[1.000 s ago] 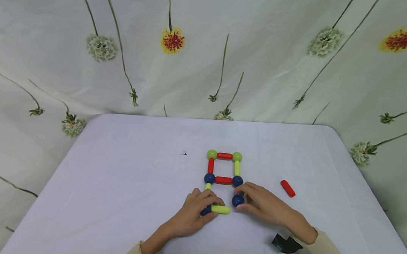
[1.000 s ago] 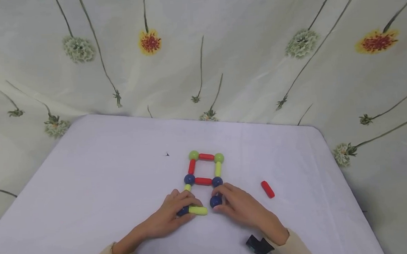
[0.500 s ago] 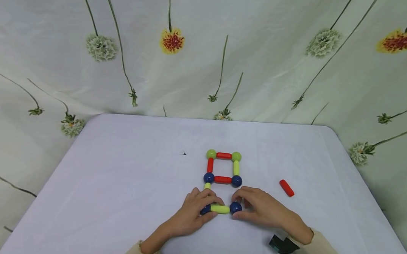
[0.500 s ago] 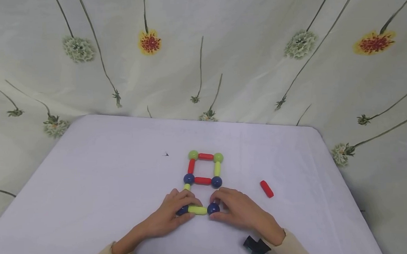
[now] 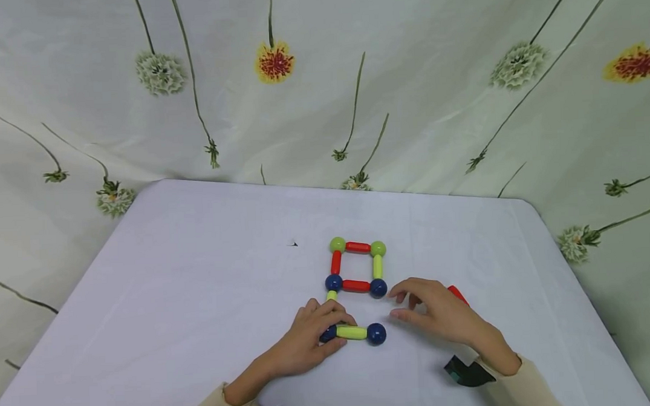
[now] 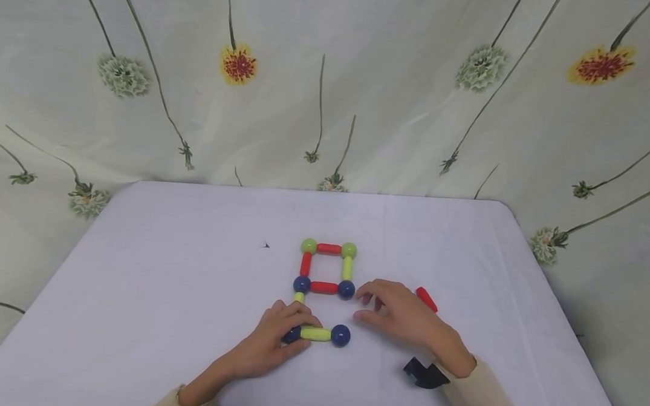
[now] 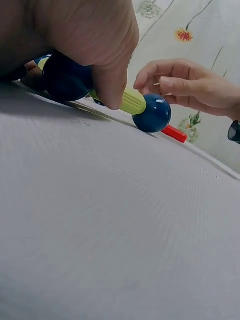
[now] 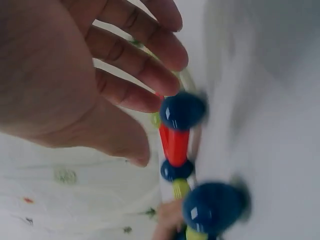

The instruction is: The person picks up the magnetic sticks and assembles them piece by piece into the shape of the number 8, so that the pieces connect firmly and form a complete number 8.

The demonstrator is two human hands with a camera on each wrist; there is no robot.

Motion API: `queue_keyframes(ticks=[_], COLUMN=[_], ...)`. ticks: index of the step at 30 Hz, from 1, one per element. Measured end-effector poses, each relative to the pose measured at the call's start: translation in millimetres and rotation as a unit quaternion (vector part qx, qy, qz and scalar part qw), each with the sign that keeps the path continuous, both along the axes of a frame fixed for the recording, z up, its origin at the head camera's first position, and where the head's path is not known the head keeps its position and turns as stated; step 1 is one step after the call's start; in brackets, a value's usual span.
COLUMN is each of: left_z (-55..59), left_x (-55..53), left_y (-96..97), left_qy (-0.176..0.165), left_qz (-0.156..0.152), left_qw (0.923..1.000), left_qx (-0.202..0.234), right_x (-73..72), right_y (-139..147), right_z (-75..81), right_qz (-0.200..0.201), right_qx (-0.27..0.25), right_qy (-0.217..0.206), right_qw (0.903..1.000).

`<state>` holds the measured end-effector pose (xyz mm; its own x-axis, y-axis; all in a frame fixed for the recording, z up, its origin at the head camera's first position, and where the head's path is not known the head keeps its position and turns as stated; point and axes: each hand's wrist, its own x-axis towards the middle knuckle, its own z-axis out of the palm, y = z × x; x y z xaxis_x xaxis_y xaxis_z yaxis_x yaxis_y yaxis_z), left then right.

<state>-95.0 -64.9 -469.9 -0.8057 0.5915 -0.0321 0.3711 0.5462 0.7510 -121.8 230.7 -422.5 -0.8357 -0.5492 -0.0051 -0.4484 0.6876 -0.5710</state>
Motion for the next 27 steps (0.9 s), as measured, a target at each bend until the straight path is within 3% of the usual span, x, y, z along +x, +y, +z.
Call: queue_keyframes(ticks=[5,11,15,22,27], left_z=[0.8,-1.0,-1.4,-1.3,-0.8], left_x=[-0.1,0.0,0.2,-0.2,-0.7], left_y=[1.2,1.5,0.9,-0.3,-1.2], left_qy=[-0.003,-0.005,-0.005,-0.008,-0.006], left_qz=[-0.001,-0.004,-0.003,0.000,0.002], left_qw=[1.0000,1.0000,1.0000,1.0000,1.0000], left_qx=[0.001,0.002,0.002,0.000,-0.001], right_x=[-9.0,-4.8,-2.1,-7.1,-10.4], right_y=[28,61,77,84,80], right_z=[6.7,11.3,9.5,6.9,8.0], right_qz=[-0.052,-0.097,-0.101,-0.076,-0.077], right_qx=[0.023,0.066,0.082,0.060,0.064], right_qy=[0.020,0.032,0.010,-0.071,-0.081], right_qw=[0.9982,0.9926,0.9915,0.9928,0.9916])
